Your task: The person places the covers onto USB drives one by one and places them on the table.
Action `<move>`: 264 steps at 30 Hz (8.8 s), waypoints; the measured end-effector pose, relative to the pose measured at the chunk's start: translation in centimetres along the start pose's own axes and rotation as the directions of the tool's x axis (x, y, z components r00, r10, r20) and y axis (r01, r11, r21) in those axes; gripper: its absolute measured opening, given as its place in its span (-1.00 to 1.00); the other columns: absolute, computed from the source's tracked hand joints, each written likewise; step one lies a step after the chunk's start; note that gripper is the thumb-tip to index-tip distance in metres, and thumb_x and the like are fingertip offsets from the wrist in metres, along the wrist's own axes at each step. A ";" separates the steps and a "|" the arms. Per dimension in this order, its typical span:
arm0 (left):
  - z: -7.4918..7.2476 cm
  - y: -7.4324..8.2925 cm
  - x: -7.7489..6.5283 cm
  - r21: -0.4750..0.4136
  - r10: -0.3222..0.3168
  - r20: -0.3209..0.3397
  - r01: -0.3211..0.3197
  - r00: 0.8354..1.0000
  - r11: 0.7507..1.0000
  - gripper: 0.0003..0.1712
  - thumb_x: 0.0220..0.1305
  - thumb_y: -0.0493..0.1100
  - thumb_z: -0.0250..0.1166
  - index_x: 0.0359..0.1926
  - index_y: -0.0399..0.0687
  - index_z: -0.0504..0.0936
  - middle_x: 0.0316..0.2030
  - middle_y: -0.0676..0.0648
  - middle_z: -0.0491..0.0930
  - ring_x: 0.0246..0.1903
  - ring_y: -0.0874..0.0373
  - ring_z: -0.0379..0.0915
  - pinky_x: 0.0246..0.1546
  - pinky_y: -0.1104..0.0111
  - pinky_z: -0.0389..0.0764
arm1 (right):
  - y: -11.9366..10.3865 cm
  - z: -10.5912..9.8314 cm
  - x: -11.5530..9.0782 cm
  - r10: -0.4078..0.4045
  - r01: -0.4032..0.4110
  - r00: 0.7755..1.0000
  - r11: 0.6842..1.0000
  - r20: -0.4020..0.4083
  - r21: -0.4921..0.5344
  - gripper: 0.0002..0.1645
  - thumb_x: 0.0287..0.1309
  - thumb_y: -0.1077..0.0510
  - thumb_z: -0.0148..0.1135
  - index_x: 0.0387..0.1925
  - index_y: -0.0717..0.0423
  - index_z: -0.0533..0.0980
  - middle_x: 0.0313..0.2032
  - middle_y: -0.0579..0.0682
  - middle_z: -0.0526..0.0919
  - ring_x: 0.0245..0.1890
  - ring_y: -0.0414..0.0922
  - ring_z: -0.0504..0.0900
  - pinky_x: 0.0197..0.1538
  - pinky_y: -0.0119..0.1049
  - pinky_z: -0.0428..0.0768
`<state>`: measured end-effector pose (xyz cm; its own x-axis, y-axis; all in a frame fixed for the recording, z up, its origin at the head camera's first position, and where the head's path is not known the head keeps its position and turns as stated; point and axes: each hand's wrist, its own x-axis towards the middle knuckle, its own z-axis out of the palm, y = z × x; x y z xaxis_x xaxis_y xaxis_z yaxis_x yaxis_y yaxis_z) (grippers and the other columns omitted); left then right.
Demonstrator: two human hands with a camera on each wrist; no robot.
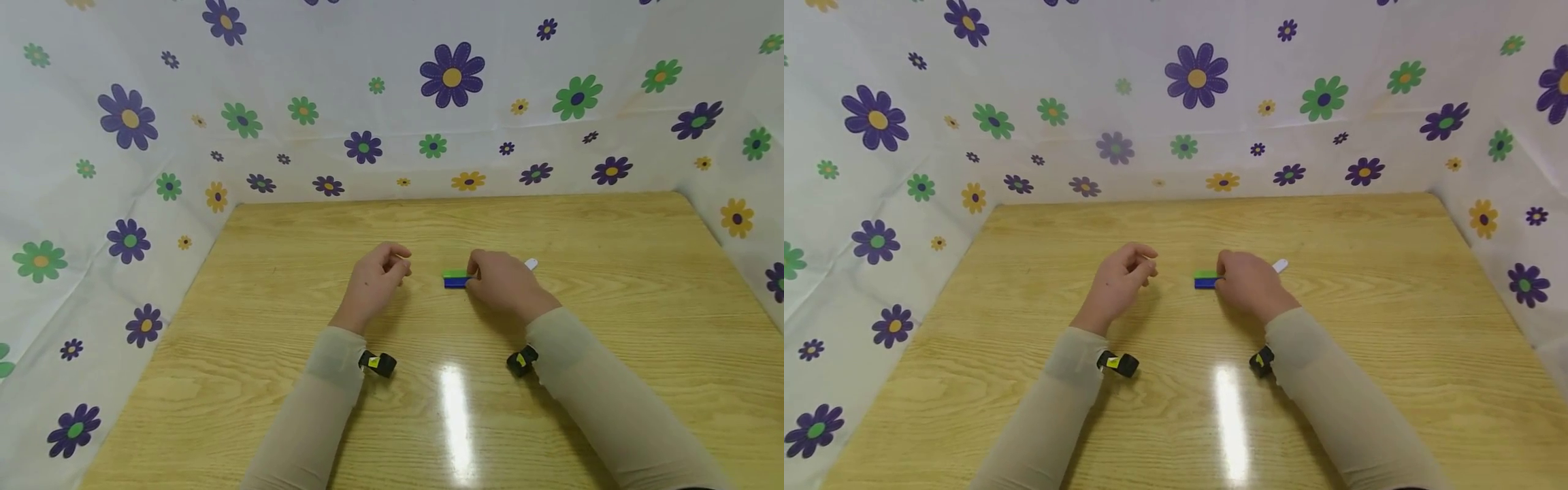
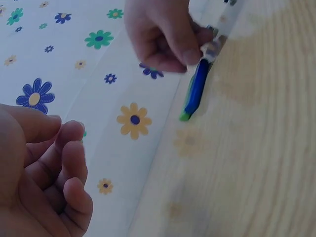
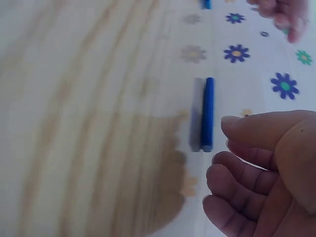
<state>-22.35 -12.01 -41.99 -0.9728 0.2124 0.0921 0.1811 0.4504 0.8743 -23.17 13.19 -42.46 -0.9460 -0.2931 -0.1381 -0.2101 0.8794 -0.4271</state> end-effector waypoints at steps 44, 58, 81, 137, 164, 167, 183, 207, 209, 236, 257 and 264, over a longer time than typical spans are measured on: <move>-4.0 -2.6 0.3 0.584 -0.230 -0.035 0.207 0.973 0.785 -0.89 0.47 -0.06 0.14 -0.16 0.03 0.47 -0.44 -0.05 0.56 -0.55 0.03 0.41 -0.55 0.21 0.38 | 4.7 -3.1 -3.7 0.095 -0.043 0.978 0.963 -0.185 0.266 -0.72 0.45 0.00 0.17 -0.02 0.11 0.54 -0.18 0.08 0.62 -0.22 0.04 0.51 -0.09 -0.04 0.51; -1.7 -0.9 0.4 0.360 -0.140 0.075 0.104 0.987 0.927 -0.78 0.50 0.03 0.19 -0.13 -0.02 0.51 -0.37 -0.05 0.55 -0.51 0.05 0.45 -0.45 0.20 0.50 | 7.7 -3.3 -4.2 0.158 -0.114 0.975 0.959 -0.156 0.261 -0.68 0.49 0.05 0.09 0.09 0.15 0.52 -0.02 0.18 0.56 -0.03 0.16 0.50 0.02 0.12 0.49; 2.9 0.9 -0.6 0.155 -0.070 0.220 0.036 0.973 0.987 -0.82 0.51 0.04 0.20 -0.06 0.10 0.48 -0.22 0.03 0.56 -0.24 0.09 0.45 -0.22 0.19 0.50 | 8.7 -2.4 -3.6 0.051 -0.047 0.998 0.993 -0.039 0.106 -0.51 0.31 0.27 0.07 0.25 0.21 0.50 0.01 0.27 0.48 -0.10 0.15 0.48 0.03 0.13 0.47; 4.5 0.3 -0.8 -0.007 -0.033 0.256 0.037 0.966 0.999 -0.88 0.49 -0.02 0.24 -0.04 0.14 0.56 -0.25 0.02 0.68 -0.47 0.07 0.42 -0.53 0.27 0.45 | 2.9 0.0 -3.1 -0.223 0.216 0.974 0.879 -0.033 0.426 -0.75 0.57 0.06 0.00 -0.01 -0.03 0.60 -0.58 -0.06 0.49 -0.68 -0.09 0.34 -0.57 -0.24 0.34; 4.8 0.6 -1.0 -0.022 -0.063 0.281 0.072 0.958 0.997 -0.88 0.49 -0.04 0.24 -0.05 0.09 0.59 -0.26 0.02 0.68 -0.44 0.03 0.50 -0.53 0.31 0.48 | 1.8 0.6 -3.0 -0.227 0.205 0.974 0.902 0.014 0.379 -0.85 0.49 0.07 0.14 0.02 -0.08 0.47 -0.50 -0.05 0.52 -0.62 -0.10 0.36 -0.49 -0.23 0.36; 4.8 0.6 -1.0 -0.036 -0.073 0.275 0.086 0.959 0.996 -0.86 0.49 -0.04 0.24 -0.03 0.10 0.58 -0.26 -0.02 0.69 -0.45 0.01 0.50 -0.56 0.31 0.46 | 1.9 0.8 -2.9 -0.224 0.211 0.975 0.920 0.000 0.331 -0.84 0.44 0.09 0.21 -0.04 -0.06 0.43 -0.44 -0.06 0.56 -0.59 -0.11 0.38 -0.47 -0.23 0.38; 4.3 0.1 -0.7 0.029 -0.087 0.254 0.083 0.963 0.996 -0.76 0.52 0.01 0.19 0.07 0.06 0.57 -0.22 0.00 0.68 -0.36 0.04 0.53 -0.41 0.22 0.57 | 1.3 0.8 -2.1 -0.041 0.052 0.996 0.990 -0.080 0.133 -0.77 0.34 0.08 0.32 -0.07 0.12 0.60 -0.35 -0.04 0.58 -0.42 -0.10 0.46 -0.31 -0.19 0.43; -0.1 0.2 0.1 0.210 -0.140 0.018 0.133 0.990 0.969 -0.76 0.55 0.02 0.11 0.02 0.04 0.59 -0.26 -0.03 0.65 -0.50 0.04 0.43 -0.48 0.23 0.46 | 1.0 1.1 -1.6 -0.011 0.016 0.999 0.991 -0.033 0.135 -0.69 0.32 0.06 0.27 0.02 0.09 0.53 -0.21 0.02 0.64 -0.30 -0.04 0.55 -0.17 -0.11 0.53; -1.0 -0.1 0.2 0.228 -0.154 0.024 0.145 0.988 0.963 -0.72 0.57 0.02 0.08 0.07 0.01 0.59 -0.23 -0.05 0.65 -0.52 0.02 0.42 -0.51 0.21 0.47 | 1.1 0.9 -1.7 -0.006 0.013 0.999 0.988 -0.044 0.151 -0.69 0.34 0.03 0.27 0.02 0.08 0.52 -0.22 0.02 0.64 -0.34 -0.04 0.55 -0.21 -0.12 0.52; -1.3 -2.3 0.8 0.633 -0.288 0.045 0.196 0.957 0.749 -0.72 0.48 0.01 0.21 0.08 0.04 0.59 -0.07 -0.06 0.62 -0.23 0.04 0.50 -0.23 0.13 0.55 | 2.0 -1.2 -2.4 0.017 -0.007 0.999 0.972 -0.037 0.237 -0.70 0.46 -0.03 0.15 0.06 0.03 0.51 -0.24 0.04 0.59 -0.43 -0.03 0.49 -0.35 -0.15 0.49; 0.0 -0.9 0.7 0.504 -0.150 0.053 0.104 0.987 0.857 -0.83 0.49 -0.01 0.20 -0.09 0.02 0.50 -0.28 0.01 0.57 -0.34 0.05 0.46 -0.27 0.17 0.48 | 3.3 -2.9 -3.2 0.015 0.009 0.995 0.971 -0.102 0.240 -0.69 0.46 -0.05 0.13 0.02 0.06 0.54 -0.35 0.03 0.55 -0.45 -0.03 0.46 -0.34 -0.14 0.45; 0.8 -0.1 0.3 0.393 -0.105 0.130 0.046 0.986 0.918 -0.81 0.54 0.02 0.14 0.01 0.08 0.54 -0.23 0.01 0.60 -0.32 0.07 0.50 -0.28 0.19 0.53 | 4.0 -3.8 -3.7 0.017 -0.012 1.000 0.983 -0.026 0.185 -0.71 0.45 -0.02 0.14 -0.03 0.09 0.56 -0.29 0.04 0.57 -0.36 -0.02 0.48 -0.28 -0.11 0.47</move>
<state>-22.51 -11.31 -42.44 -0.9593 0.2751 -0.0632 0.1783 0.7643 0.6197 -21.49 19.23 -40.33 -0.9555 -0.2684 -0.1222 -0.1496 0.7982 -0.5835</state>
